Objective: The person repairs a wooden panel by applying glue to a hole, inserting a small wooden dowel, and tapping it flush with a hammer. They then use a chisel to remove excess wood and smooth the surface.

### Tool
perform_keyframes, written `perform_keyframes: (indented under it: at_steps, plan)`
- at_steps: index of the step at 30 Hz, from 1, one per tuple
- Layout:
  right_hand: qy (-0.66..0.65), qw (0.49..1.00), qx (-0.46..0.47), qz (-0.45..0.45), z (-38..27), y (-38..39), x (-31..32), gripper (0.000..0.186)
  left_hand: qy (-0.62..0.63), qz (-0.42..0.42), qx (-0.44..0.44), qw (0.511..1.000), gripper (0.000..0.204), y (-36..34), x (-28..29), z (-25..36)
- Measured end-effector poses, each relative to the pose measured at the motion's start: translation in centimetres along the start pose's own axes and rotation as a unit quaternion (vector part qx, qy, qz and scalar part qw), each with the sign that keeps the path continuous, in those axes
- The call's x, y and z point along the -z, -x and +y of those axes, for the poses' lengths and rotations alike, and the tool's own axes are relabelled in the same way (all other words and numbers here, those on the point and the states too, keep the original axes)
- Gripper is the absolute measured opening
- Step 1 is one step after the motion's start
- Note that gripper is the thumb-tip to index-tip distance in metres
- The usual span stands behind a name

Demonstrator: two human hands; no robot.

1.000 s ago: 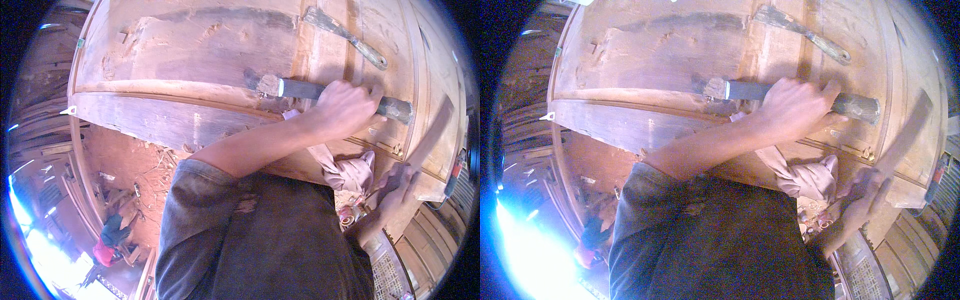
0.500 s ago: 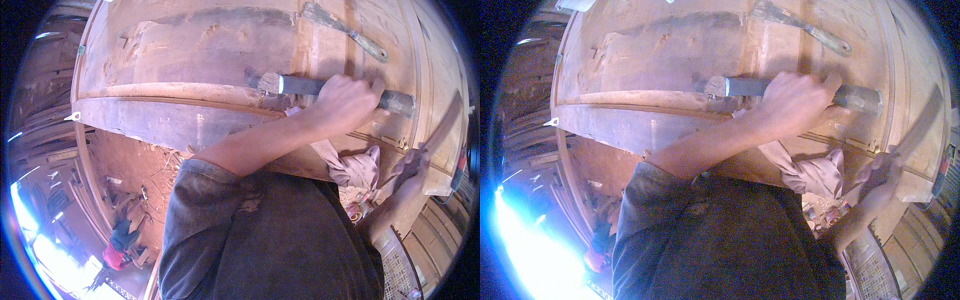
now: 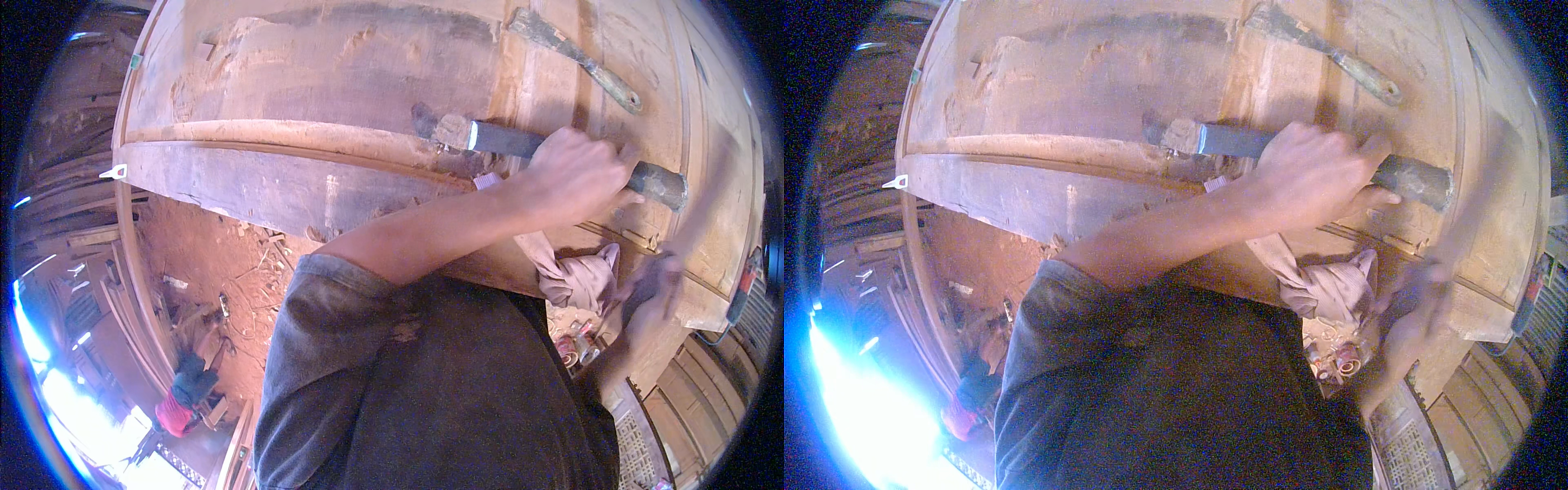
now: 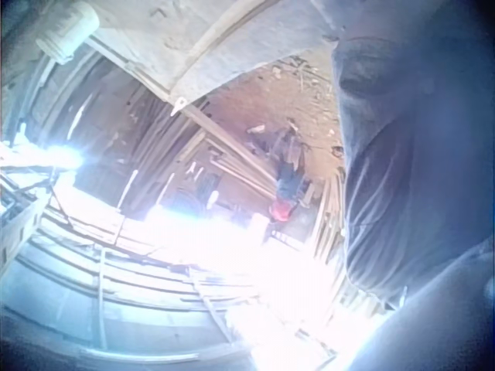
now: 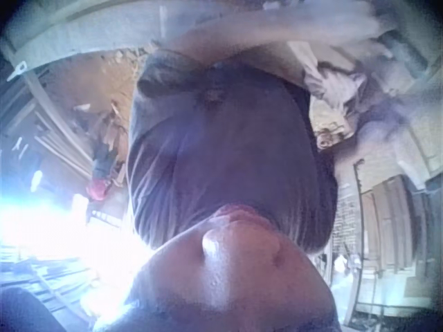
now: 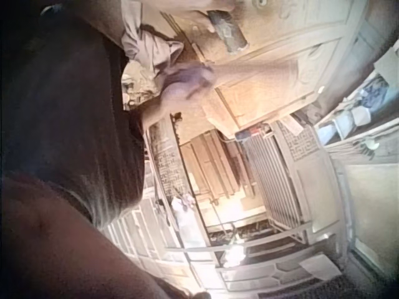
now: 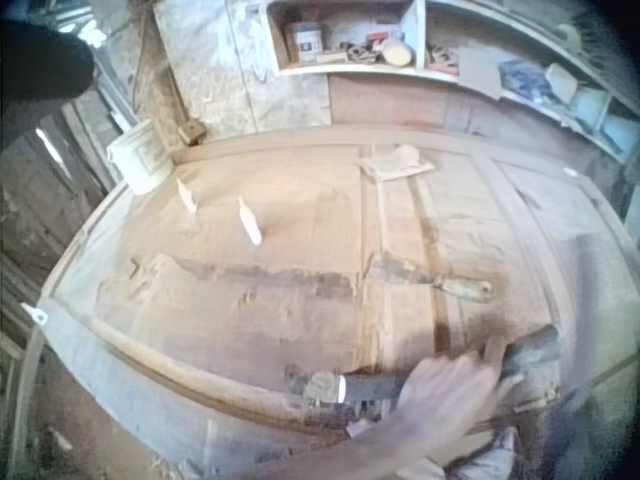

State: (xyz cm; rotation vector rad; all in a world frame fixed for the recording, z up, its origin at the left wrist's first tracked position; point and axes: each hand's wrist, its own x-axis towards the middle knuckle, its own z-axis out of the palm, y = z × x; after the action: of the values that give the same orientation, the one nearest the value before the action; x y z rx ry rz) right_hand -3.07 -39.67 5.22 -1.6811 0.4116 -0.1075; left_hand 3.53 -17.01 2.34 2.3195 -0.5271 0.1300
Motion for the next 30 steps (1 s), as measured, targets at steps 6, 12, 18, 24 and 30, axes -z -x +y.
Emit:
perform_keyframes:
  at_steps: [6, 12, 18, 24, 30]
  plan:
    - [-0.056, 0.997, 0.044, 0.008, -0.9, -0.9, 3.2, 0.038, -0.011, 0.022, -0.018, 1.0, 0.051, 0.0, 0.0, -0.2]
    - [-0.044, 0.999, 0.015, -0.015, 0.8, -0.1, 1.6, 0.037, -0.013, -0.029, 0.005, 0.999, 0.051, 0.3, 0.7, 0.0]
    - [-0.009, 0.998, -0.019, -0.063, 0.7, 1.1, 0.3, 0.04, -0.019, -0.004, 0.013, 1.0, 0.049, 0.3, 0.1, -0.2]
    - [-0.059, 0.997, 0.039, 0.02, 0.4, -0.7, 1.9, 0.042, -0.001, 0.009, 0.005, 1.0, 0.045, 0.3, 0.0, -0.2]
    - [-0.05, 0.997, 0.049, 0.042, -0.7, -0.8, 1.9, 0.042, 0.007, -0.034, 0.022, 0.999, 0.054, -0.3, 0.5, 0.5]
